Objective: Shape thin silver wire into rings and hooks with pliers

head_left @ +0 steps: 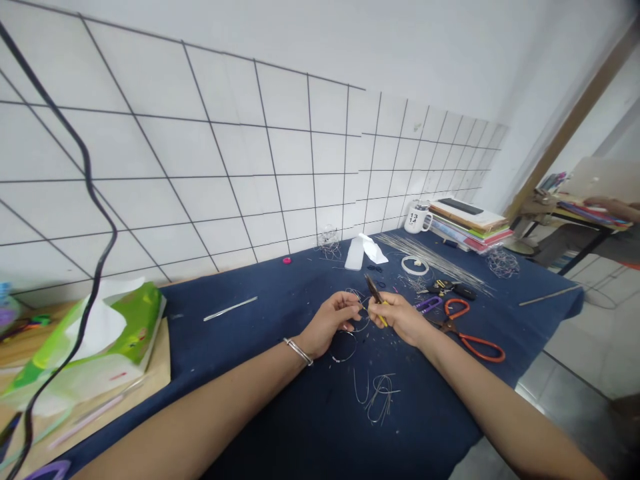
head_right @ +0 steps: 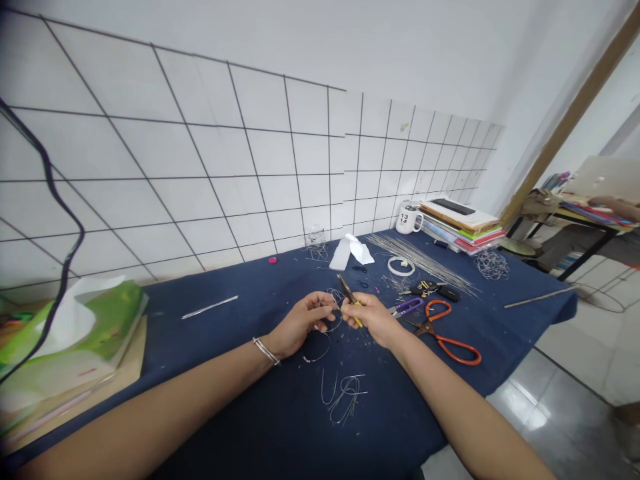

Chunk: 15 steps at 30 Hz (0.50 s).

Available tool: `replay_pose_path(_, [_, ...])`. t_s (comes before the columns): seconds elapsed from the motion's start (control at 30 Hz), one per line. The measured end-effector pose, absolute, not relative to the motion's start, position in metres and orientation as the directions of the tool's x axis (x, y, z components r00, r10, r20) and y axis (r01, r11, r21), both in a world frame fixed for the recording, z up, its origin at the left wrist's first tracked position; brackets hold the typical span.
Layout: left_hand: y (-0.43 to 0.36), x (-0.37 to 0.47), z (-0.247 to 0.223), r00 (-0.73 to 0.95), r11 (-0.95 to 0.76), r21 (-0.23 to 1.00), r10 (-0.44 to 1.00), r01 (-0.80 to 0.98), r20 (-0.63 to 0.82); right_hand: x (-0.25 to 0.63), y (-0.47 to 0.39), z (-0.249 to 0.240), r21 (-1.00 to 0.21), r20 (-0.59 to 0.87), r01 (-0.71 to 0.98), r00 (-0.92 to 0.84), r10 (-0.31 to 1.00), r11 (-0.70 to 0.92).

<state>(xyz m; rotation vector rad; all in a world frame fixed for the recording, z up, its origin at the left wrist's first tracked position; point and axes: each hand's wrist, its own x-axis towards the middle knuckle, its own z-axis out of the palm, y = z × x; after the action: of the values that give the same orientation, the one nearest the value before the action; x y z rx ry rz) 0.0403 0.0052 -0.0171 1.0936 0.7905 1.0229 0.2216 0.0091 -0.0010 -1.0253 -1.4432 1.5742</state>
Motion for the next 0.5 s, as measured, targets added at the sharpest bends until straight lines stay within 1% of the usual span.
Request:
replay_pose_path(0.13, [0.0068, 0.0361, -0.0126, 0.419, 0.157, 0.944, 0.908, -0.291, -0.022, 0.2209, 0.0088, -0.0027, -0.996, -0.088, 0.033, -0.438, 0.894, -0.082])
replay_pose_path(0.23, [0.0082, 0.0333, -0.0118, 0.466, 0.158, 0.962, 0.884, -0.225, -0.036, 0.2201, 0.0081, -0.003, -0.995, -0.099, 0.049, -0.467, 0.879, -0.086])
replay_pose_path(0.33, [0.0095, 0.0321, -0.0134, 0.492, 0.121, 0.981, 0.87, -0.154, -0.031, 0.2203, 0.0075, -0.0025, -0.995, -0.101, 0.057, -0.482, 0.871, -0.083])
replay_pose_path(0.5, [0.0104, 0.0321, -0.0147, 0.497, 0.107, 0.988, 0.867, -0.113, -0.037, 0.2201, 0.0074, -0.0018, -0.994, -0.099, 0.084, -0.492, 0.865, -0.066])
